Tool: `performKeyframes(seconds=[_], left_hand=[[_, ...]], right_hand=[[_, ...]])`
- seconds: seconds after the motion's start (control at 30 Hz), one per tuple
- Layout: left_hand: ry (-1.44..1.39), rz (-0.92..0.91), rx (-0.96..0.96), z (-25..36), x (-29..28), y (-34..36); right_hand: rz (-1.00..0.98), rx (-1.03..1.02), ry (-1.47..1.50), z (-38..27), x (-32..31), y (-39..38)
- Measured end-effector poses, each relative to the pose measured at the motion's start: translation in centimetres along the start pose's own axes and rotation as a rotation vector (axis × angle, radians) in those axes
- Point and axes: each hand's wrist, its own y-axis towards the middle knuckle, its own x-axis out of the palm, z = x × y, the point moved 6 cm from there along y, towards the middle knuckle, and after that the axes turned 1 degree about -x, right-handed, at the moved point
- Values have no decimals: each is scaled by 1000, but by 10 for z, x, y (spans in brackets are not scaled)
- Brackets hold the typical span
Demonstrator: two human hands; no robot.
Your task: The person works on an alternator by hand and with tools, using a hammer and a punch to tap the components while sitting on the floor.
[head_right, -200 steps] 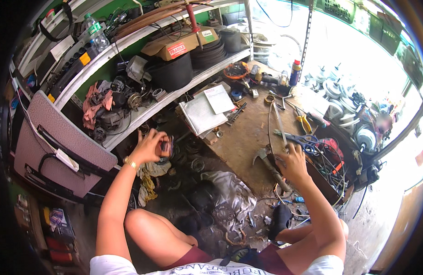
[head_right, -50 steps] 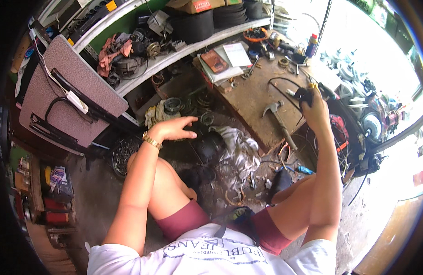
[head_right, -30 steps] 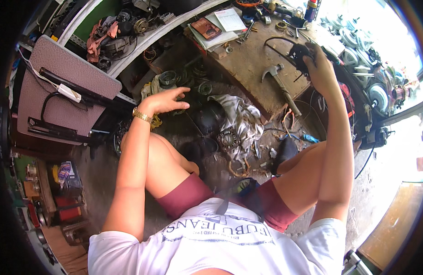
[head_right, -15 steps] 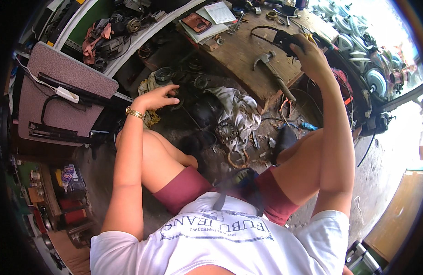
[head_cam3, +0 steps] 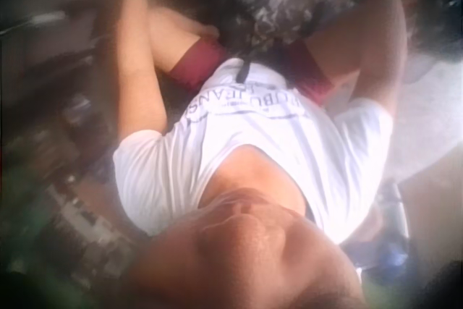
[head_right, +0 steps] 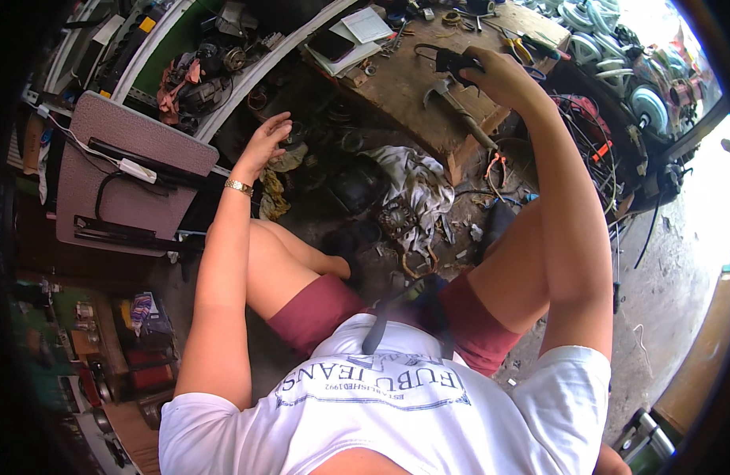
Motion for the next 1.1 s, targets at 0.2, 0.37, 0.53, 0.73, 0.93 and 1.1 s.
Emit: performKeyframes(seconds=[0.2,0.37,0.53,0.73,0.93,1.1], left_hand=[[-179,185,-34,-20,6,6],[-320,361,-203,-80,15,33],[-399,438,-461,-127,56,50],[-266,681,-612,-249,71,70],[-275,877,-490,-292,93,75],[-323,841,-617,-267,120,64]], right_hand=[[-118,62,-72,-3,0,-6],[-92,72,-54,-1,2,-16],[-51,74,-74,1,1,-24],[38,55,-109,-15,17,-28],[421,253,160,-2,0,-49],[433,431,632,-28,-3,-76]])
